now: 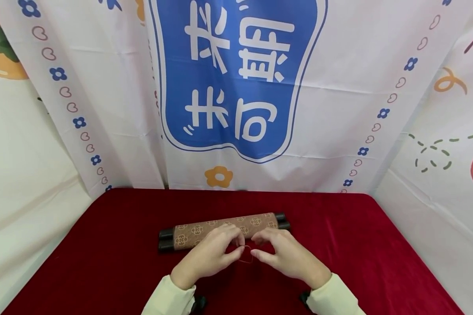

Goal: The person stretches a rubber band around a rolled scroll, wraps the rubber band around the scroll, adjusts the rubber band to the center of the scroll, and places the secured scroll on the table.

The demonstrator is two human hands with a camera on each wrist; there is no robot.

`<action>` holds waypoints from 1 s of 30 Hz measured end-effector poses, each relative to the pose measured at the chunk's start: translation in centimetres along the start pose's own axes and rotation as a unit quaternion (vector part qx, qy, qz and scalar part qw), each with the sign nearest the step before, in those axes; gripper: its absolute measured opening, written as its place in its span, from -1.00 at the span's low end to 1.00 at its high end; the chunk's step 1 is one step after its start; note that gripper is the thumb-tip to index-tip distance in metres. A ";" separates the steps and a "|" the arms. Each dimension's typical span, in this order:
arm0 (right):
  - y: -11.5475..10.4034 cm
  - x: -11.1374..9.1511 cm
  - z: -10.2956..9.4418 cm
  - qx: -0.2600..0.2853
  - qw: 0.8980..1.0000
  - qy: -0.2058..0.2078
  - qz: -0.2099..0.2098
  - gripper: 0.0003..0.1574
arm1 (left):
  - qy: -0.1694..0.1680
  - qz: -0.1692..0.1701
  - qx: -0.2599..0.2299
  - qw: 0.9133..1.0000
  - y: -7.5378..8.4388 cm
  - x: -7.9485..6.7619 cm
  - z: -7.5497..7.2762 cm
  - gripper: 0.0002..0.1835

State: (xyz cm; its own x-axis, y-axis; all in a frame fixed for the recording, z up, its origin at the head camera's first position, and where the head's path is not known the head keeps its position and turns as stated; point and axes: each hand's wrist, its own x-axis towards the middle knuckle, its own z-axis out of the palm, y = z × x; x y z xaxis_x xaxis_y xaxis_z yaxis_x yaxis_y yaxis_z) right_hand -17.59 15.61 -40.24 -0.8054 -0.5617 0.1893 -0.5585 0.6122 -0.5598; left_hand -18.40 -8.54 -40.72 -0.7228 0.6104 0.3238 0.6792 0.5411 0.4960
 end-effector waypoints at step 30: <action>1.4 0.4 -1.9 0.105 0.994 0.032 -0.029 -0.89 | -0.026 -0.018 -0.015 0.999 -0.5 0.1 -0.6 -0.94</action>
State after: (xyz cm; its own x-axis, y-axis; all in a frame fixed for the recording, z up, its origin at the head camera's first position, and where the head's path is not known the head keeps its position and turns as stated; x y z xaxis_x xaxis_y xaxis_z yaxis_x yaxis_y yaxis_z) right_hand -19.05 17.32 -39.46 -0.7877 -0.5516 0.2743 -0.5565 0.4462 -0.7008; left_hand -18.86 -9.13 -40.41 -0.7381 0.6210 0.2635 0.6488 0.5462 0.5299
